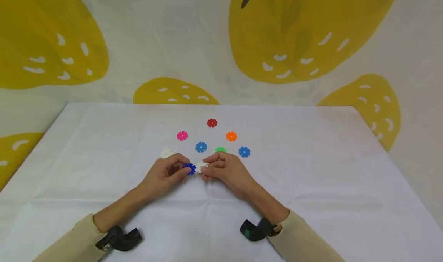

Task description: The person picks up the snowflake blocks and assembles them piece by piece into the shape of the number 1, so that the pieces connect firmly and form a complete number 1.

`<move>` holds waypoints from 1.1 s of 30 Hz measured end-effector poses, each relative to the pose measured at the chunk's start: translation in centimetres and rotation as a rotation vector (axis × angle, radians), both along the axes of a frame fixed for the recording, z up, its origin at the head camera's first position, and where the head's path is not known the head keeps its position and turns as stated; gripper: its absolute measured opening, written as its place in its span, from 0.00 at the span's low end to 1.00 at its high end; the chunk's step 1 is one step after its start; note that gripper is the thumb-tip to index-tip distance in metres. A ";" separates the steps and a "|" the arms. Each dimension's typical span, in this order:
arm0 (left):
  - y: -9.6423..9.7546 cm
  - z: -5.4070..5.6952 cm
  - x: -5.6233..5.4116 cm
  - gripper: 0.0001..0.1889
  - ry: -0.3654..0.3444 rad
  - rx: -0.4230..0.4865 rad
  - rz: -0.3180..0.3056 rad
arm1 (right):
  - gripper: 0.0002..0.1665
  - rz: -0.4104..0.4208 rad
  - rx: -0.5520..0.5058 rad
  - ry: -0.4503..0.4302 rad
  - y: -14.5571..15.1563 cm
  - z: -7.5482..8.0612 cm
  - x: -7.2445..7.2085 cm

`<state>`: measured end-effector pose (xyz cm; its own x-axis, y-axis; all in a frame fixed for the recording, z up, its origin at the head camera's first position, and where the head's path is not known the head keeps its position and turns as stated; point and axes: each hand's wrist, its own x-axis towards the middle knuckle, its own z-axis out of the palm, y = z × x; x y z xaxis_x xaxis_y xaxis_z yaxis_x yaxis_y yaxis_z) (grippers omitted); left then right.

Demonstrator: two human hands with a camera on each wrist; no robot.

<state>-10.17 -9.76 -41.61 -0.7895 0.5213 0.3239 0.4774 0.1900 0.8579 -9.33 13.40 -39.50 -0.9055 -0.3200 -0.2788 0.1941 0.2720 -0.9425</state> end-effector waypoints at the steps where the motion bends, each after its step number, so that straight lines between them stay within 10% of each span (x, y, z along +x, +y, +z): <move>1: 0.0 0.0 0.0 0.06 0.002 0.002 -0.002 | 0.22 0.001 -0.007 -0.003 0.0 0.0 0.0; 33: 0.0 0.1 -0.2 0.05 0.065 0.039 -0.046 | 0.21 0.062 -0.193 -0.047 -0.1 0.0 0.1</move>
